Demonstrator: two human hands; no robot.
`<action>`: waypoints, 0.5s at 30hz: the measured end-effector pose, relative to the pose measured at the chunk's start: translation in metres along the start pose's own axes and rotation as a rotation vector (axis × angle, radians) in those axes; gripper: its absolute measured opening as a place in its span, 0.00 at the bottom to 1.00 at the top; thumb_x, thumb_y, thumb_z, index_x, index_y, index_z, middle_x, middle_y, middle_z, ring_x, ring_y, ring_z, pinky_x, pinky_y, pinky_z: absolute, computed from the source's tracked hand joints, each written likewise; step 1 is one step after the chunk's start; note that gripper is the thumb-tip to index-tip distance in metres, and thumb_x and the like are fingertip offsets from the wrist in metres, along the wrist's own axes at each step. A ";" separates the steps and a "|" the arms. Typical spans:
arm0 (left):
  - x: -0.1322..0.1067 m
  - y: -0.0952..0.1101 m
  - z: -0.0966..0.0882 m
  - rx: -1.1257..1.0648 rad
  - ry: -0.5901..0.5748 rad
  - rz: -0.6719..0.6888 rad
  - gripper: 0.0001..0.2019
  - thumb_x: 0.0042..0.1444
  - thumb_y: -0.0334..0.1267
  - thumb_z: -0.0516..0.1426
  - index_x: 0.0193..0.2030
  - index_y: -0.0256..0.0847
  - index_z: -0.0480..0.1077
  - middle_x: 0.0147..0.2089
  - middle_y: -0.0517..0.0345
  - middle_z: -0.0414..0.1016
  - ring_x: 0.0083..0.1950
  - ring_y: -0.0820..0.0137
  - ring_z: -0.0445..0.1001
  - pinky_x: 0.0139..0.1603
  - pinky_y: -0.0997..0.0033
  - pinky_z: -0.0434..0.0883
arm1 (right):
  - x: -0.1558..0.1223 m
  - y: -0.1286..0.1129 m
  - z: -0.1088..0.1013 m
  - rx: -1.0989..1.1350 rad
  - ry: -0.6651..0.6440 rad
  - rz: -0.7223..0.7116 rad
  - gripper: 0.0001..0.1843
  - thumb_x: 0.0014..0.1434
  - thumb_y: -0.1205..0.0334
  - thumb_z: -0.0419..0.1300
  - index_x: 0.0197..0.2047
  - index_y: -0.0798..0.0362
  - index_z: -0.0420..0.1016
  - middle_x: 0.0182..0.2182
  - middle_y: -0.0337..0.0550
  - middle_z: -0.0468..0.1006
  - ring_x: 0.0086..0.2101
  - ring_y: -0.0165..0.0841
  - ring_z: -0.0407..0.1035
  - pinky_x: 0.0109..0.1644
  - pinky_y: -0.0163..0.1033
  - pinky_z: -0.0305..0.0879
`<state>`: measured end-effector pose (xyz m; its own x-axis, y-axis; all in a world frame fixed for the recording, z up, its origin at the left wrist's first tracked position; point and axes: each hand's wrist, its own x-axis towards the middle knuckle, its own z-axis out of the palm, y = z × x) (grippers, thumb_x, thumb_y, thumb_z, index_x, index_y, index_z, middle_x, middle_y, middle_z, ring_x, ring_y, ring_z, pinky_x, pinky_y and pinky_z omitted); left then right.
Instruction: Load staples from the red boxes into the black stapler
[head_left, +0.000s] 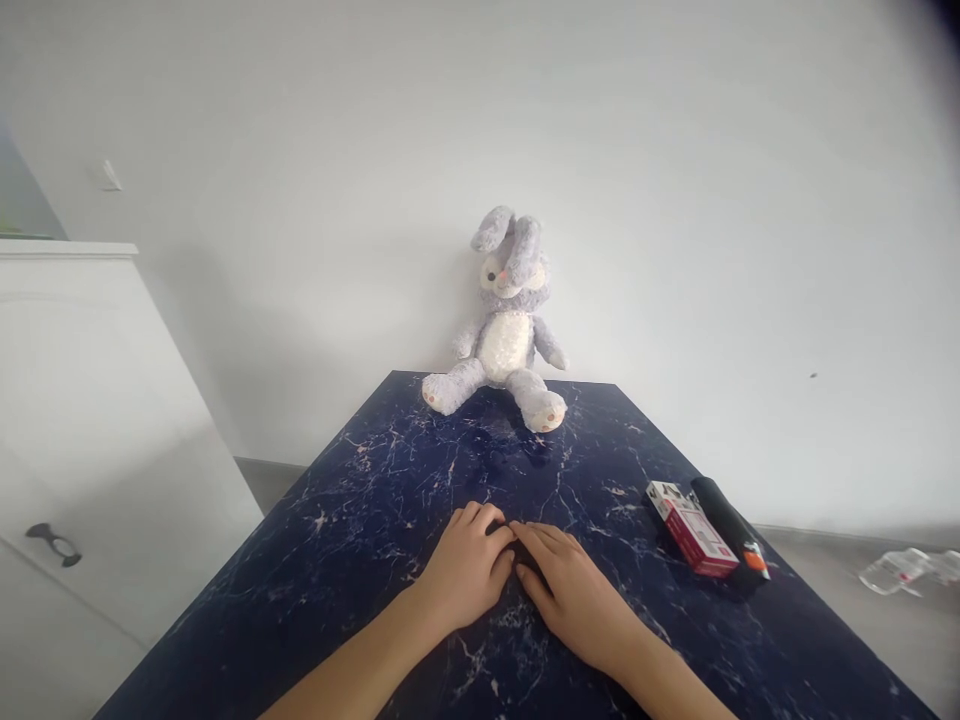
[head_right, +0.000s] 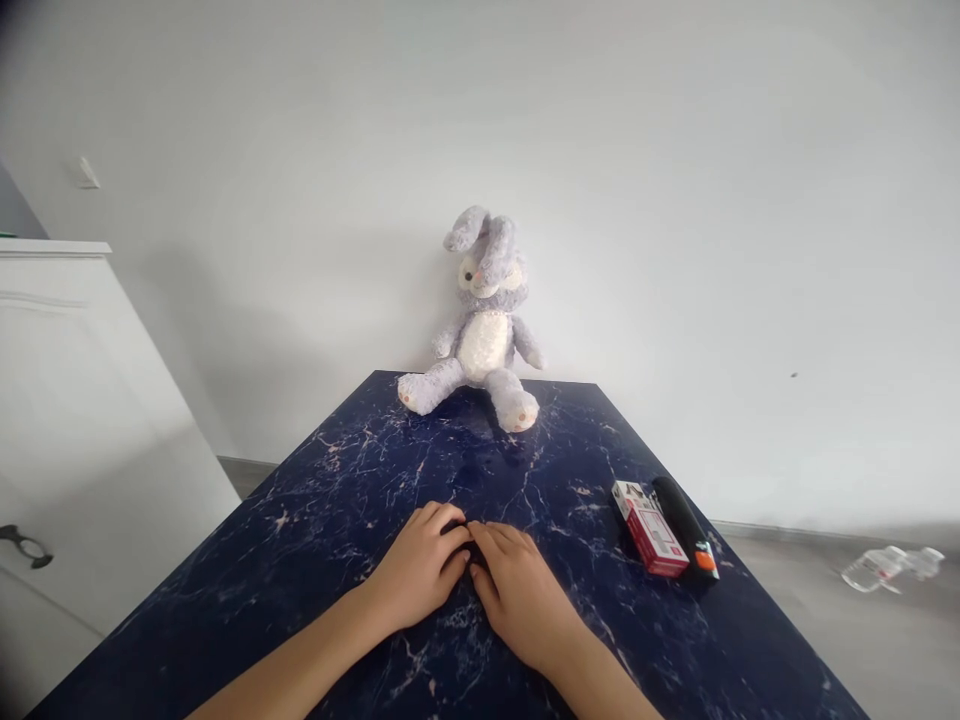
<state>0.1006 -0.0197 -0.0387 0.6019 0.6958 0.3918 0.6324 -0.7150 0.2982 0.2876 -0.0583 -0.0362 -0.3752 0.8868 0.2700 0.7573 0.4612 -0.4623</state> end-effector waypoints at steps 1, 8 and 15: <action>0.000 0.000 0.000 0.002 0.002 0.000 0.12 0.63 0.32 0.53 0.51 0.46 0.72 0.50 0.54 0.70 0.51 0.60 0.67 0.52 0.56 0.68 | -0.001 0.000 0.001 -0.008 -0.002 -0.001 0.24 0.66 0.65 0.49 0.64 0.47 0.64 0.58 0.47 0.72 0.58 0.41 0.65 0.63 0.51 0.61; -0.001 0.000 0.000 0.006 0.001 0.000 0.11 0.63 0.33 0.54 0.50 0.46 0.72 0.49 0.54 0.70 0.51 0.60 0.67 0.52 0.56 0.68 | -0.002 0.000 0.002 -0.025 -0.010 -0.006 0.24 0.66 0.64 0.49 0.64 0.48 0.64 0.59 0.47 0.71 0.59 0.40 0.64 0.64 0.50 0.60; -0.001 0.001 -0.003 0.001 -0.008 -0.008 0.12 0.63 0.31 0.53 0.50 0.47 0.72 0.50 0.55 0.70 0.50 0.60 0.66 0.51 0.57 0.68 | 0.001 -0.004 -0.006 0.005 -0.016 -0.015 0.21 0.65 0.65 0.50 0.60 0.46 0.67 0.56 0.45 0.73 0.56 0.40 0.67 0.61 0.49 0.62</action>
<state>0.0996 -0.0211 -0.0363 0.6004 0.7023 0.3826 0.6379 -0.7091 0.3006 0.2872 -0.0595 -0.0286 -0.3949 0.8801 0.2636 0.7489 0.4745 -0.4625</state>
